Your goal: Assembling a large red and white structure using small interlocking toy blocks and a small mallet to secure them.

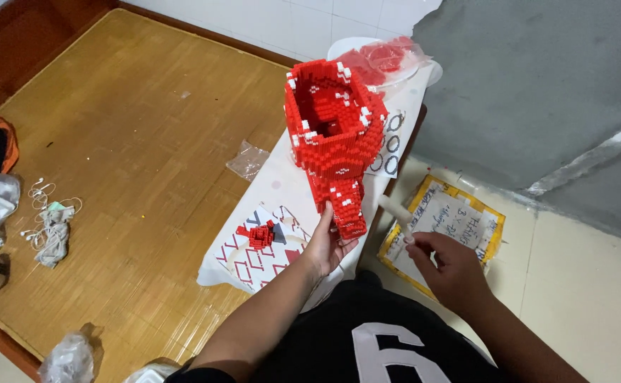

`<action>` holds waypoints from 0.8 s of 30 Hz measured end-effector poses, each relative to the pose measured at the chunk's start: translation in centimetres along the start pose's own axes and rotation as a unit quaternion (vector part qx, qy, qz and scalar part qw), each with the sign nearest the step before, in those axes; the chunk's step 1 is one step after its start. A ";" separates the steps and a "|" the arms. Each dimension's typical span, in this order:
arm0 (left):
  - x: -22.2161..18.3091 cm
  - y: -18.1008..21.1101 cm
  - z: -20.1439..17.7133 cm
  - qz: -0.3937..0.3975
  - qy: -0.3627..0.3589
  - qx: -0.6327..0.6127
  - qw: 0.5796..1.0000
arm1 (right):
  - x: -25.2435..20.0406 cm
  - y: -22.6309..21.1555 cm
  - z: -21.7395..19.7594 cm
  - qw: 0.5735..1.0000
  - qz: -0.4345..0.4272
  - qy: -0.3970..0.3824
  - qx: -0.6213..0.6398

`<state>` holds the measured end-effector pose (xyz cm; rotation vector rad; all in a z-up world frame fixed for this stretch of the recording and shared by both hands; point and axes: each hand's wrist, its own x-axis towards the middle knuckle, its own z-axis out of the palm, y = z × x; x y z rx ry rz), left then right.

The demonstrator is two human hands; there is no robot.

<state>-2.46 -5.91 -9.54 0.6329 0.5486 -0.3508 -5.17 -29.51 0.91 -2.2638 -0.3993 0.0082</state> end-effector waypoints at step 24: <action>0.2 -0.5 0.0 0.013 0.009 0.030 0.999 | 0.4 2.3 2.0 0.989 0.002 -0.082 -0.122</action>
